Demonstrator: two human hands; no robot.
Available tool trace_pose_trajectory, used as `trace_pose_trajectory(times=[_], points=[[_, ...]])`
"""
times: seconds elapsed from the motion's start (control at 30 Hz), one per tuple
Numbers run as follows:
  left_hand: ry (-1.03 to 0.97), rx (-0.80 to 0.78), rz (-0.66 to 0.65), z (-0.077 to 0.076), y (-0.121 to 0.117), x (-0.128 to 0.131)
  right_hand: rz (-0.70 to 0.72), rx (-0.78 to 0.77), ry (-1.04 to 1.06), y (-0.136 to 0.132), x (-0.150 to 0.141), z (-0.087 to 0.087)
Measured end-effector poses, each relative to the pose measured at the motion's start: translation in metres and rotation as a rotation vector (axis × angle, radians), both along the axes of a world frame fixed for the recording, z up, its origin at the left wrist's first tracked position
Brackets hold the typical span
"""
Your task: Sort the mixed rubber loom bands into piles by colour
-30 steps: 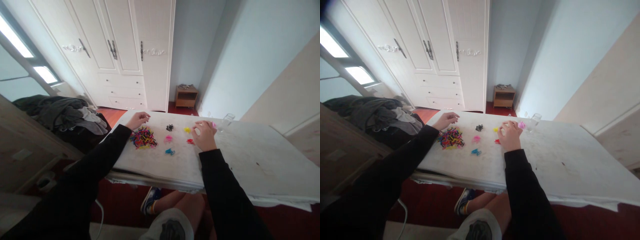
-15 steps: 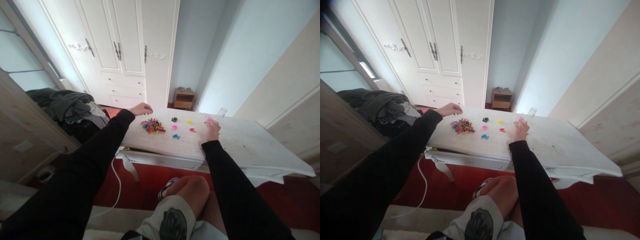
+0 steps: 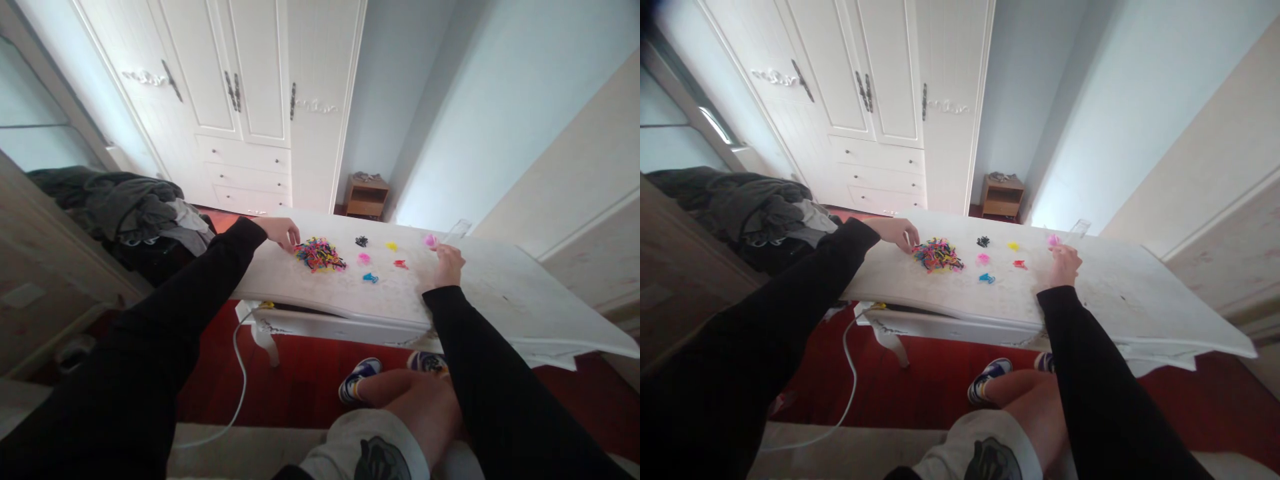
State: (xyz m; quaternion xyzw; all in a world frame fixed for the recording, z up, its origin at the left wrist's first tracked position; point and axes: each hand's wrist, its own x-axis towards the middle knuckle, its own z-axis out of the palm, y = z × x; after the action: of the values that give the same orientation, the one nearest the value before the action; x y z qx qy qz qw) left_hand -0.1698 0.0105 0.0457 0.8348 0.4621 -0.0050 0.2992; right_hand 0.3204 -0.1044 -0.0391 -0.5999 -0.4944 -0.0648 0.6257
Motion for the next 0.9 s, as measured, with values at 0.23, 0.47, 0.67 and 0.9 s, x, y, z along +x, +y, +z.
trace_pose_trajectory(times=[0.23,0.47,0.67,0.9], points=[[-0.166,-0.042,-0.001,-0.017,0.01,-0.003,-0.01,-0.065,-0.04,-0.006,0.003,0.0],[-0.245,-0.06,0.033,-0.019,0.006,-0.006,0.008,-0.126,-0.124,-0.006,-0.006,0.001],[-0.297,0.066,0.02,-0.022,-0.008,0.002,0.109,-0.162,-0.325,-0.014,-0.012,0.005],[-0.356,0.055,0.015,-0.023,-0.012,-0.002,0.247,-0.179,-0.459,-0.028,-0.015,0.007]])
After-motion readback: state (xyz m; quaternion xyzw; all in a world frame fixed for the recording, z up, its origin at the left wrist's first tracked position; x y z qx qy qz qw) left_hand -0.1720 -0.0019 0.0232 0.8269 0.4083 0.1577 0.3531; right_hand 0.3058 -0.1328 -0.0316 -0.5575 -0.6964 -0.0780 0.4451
